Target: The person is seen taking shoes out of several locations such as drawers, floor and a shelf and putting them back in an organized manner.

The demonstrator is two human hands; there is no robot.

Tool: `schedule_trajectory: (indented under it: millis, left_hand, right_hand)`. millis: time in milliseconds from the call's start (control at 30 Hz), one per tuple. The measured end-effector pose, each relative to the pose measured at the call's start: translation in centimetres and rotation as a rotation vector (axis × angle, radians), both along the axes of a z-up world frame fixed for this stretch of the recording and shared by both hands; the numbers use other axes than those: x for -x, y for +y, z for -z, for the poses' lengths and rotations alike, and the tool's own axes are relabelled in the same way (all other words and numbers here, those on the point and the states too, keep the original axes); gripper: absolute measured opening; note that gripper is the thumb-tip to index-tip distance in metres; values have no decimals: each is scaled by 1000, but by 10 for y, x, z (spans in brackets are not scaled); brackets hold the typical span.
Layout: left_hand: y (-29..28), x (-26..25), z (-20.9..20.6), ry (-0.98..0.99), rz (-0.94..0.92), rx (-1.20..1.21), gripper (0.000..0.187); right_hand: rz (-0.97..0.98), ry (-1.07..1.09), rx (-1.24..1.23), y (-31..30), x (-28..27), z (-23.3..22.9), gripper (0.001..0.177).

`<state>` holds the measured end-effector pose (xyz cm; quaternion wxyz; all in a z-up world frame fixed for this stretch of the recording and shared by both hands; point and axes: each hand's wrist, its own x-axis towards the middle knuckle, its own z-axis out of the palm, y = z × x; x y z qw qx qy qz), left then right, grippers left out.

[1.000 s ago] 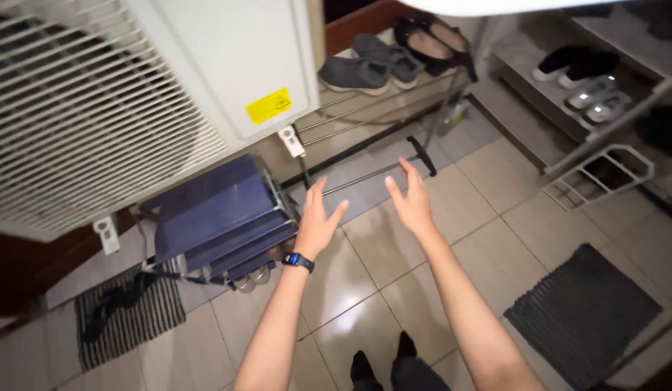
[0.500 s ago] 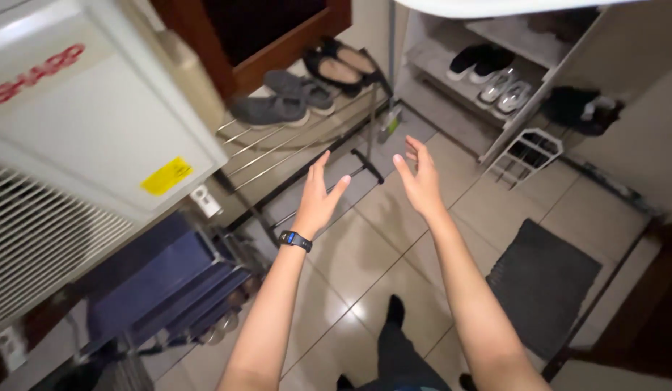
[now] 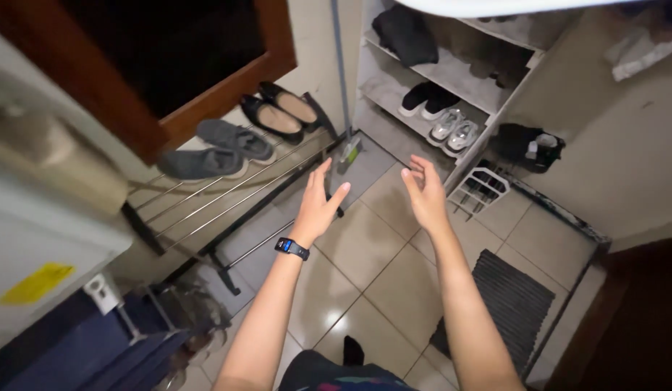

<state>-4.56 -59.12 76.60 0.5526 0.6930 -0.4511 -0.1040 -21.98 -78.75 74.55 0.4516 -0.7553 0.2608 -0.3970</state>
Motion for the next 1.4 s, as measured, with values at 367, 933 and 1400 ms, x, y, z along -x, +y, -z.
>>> schedule_trajectory:
  millis: [367, 933, 1400]
  left_hand:
    - [-141, -54, 1, -20, 141, 27, 71]
    - [-328, -152, -32, -17, 338, -13, 74]
    - [-524, -158, -28, 29, 300, 99, 70]
  right_hand:
    - [113, -54, -30, -103, -40, -12, 46]
    - [334, -14, 15, -254, -122, -44, 44]
    - [399, 7, -61, -464, -156, -39, 47]
